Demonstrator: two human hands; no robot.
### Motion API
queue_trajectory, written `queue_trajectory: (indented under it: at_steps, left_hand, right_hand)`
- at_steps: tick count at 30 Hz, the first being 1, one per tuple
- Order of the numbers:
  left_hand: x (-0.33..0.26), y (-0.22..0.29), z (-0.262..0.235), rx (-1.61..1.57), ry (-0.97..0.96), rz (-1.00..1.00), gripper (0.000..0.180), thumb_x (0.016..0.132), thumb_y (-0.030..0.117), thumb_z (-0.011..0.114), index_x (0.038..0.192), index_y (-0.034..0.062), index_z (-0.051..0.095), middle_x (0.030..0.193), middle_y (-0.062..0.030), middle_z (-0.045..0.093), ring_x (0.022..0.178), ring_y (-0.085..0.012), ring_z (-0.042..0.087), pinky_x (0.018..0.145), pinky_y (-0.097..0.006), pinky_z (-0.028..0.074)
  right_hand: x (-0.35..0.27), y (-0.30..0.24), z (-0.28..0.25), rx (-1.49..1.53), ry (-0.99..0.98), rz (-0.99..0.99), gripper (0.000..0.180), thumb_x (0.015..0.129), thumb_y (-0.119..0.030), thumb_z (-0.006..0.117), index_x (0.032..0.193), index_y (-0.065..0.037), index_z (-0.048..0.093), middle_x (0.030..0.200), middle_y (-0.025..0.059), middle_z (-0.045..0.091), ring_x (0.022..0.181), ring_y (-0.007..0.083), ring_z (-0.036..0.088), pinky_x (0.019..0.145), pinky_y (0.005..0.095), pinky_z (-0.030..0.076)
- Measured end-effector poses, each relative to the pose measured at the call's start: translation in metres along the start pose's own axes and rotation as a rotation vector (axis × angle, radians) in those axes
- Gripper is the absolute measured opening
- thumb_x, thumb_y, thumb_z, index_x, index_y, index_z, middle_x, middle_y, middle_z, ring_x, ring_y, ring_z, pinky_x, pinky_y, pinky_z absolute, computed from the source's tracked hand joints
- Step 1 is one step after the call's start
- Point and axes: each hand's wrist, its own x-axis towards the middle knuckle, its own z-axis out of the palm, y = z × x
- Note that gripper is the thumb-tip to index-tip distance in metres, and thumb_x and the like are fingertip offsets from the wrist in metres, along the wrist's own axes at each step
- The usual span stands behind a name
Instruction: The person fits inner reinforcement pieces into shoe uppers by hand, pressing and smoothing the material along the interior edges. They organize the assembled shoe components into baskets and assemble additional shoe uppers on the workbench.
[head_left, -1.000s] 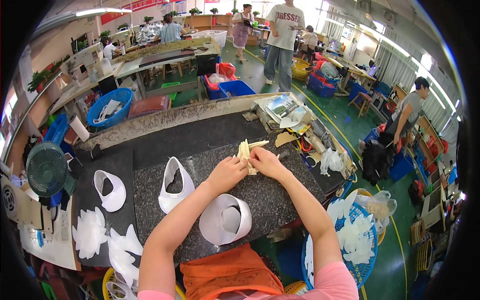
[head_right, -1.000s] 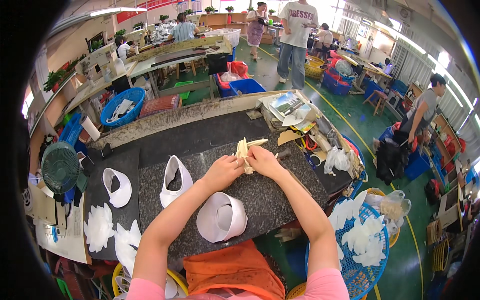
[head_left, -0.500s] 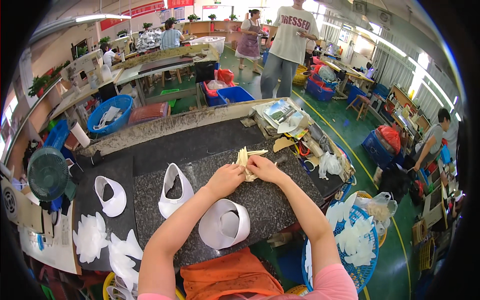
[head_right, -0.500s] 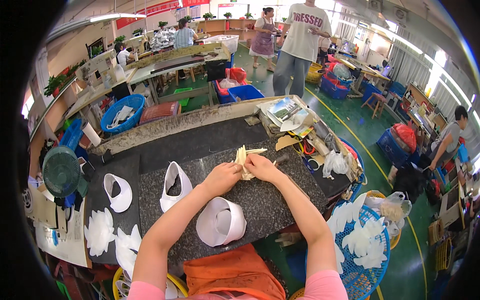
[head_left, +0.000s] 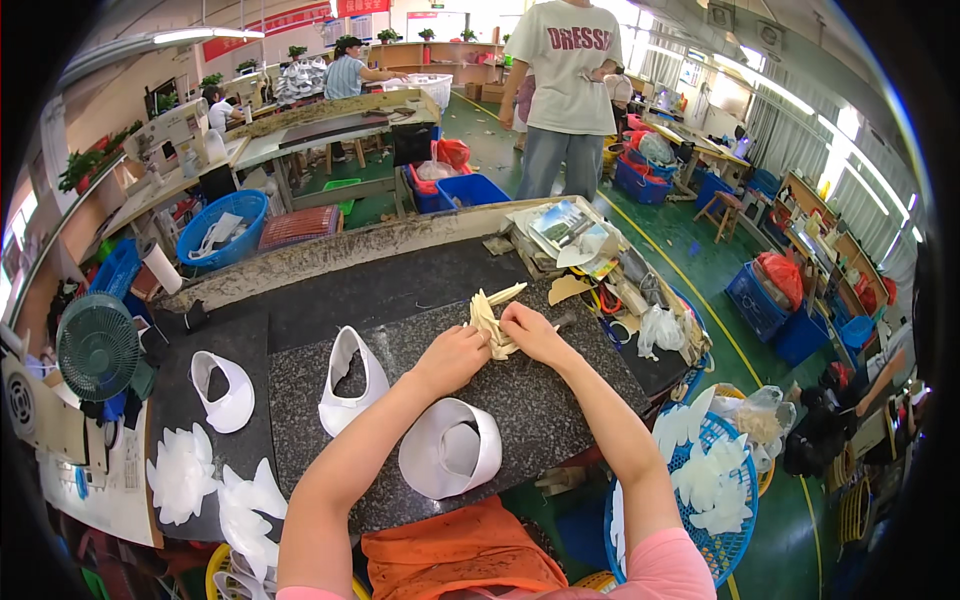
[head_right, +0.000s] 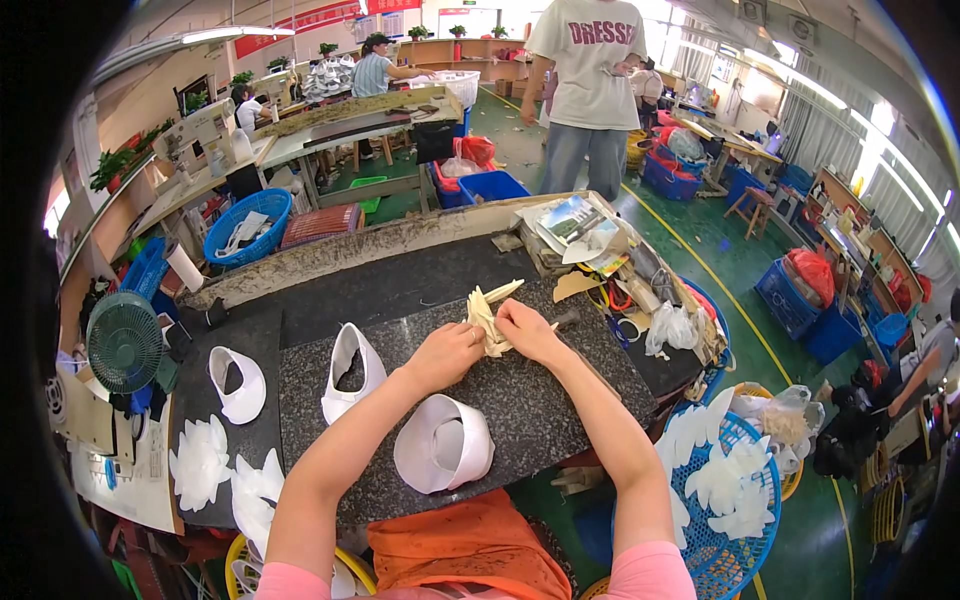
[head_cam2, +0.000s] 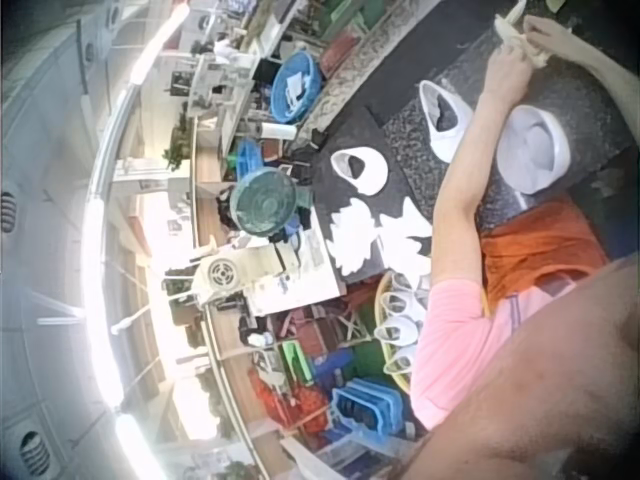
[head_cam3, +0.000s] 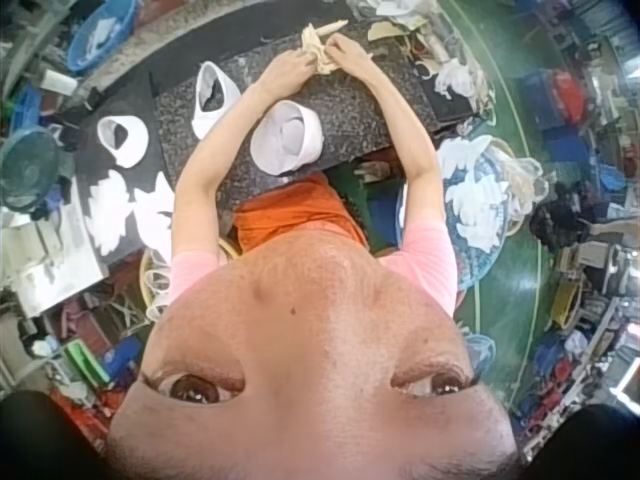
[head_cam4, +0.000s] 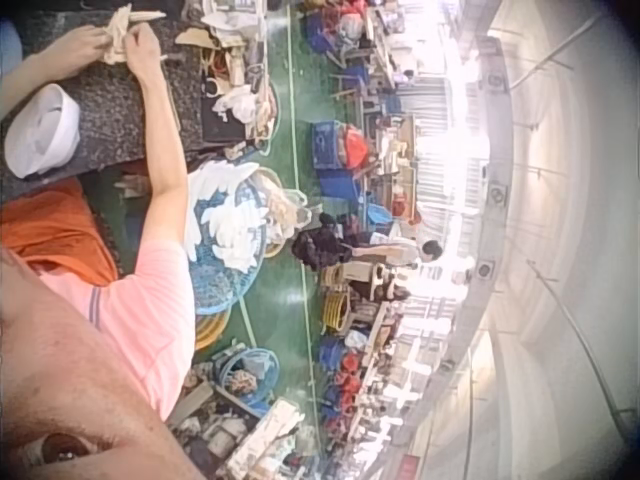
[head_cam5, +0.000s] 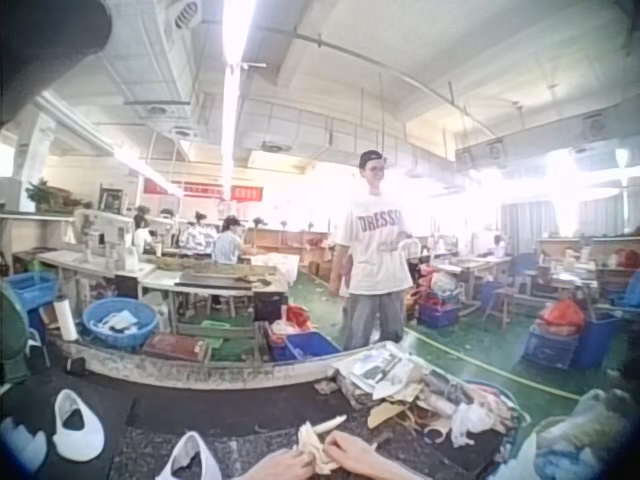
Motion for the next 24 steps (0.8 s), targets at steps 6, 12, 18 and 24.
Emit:
queue_trajectory:
  at_steps: [6,12,18,24]
  left_hand:
    - [0.002,0.004,0.002,0.016,-0.03,0.02,0.014,0.069,0.005,0.06,0.083,0.0043,0.061,0.095,-0.0062,0.055,0.09,-0.0213,0.056,0.078,-0.033,0.046]
    - [0.002,0.001,0.006,0.024,-0.078,0.025,0.012,0.07,0.009,0.06,0.081,0.0049,0.062,0.093,-0.0069,0.056,0.09,-0.0221,0.057,0.08,-0.034,0.046]
    - [0.004,-0.003,-0.007,-0.047,0.003,0.007,0.02,0.068,0.015,0.07,0.081,0.0029,0.06,0.093,-0.0094,0.056,0.101,-0.027,0.054,0.091,-0.039,0.043]
    - [0.008,-0.001,0.007,0.035,-0.055,-0.016,0.024,0.07,0.015,0.07,0.087,0.0025,0.06,0.096,-0.009,0.056,0.099,-0.0258,0.055,0.091,-0.038,0.043]
  right_hand:
    - [-0.002,0.006,-0.001,-0.017,-0.027,0.068,0.022,0.086,-0.025,0.058,0.088,-0.003,0.056,0.078,0.0134,0.062,0.072,0.0258,0.06,0.067,0.0365,0.047]
    - [0.001,-0.005,0.007,-0.425,-0.05,0.016,0.028,0.086,-0.031,0.058,0.089,-0.003,0.056,0.078,0.0165,0.063,0.076,0.0328,0.063,0.067,0.0395,0.048]
    - [0.012,-0.01,0.006,-0.003,0.244,-0.062,0.019,0.09,-0.022,0.055,0.091,-0.004,0.048,0.072,0.0142,0.057,0.065,0.0309,0.059,0.063,0.0404,0.047]
    - [0.02,-0.006,-0.001,0.553,0.398,-0.057,0.017,0.096,-0.02,0.05,0.093,-0.003,0.047,0.071,0.0047,0.056,0.062,0.012,0.056,0.057,0.0275,0.047]
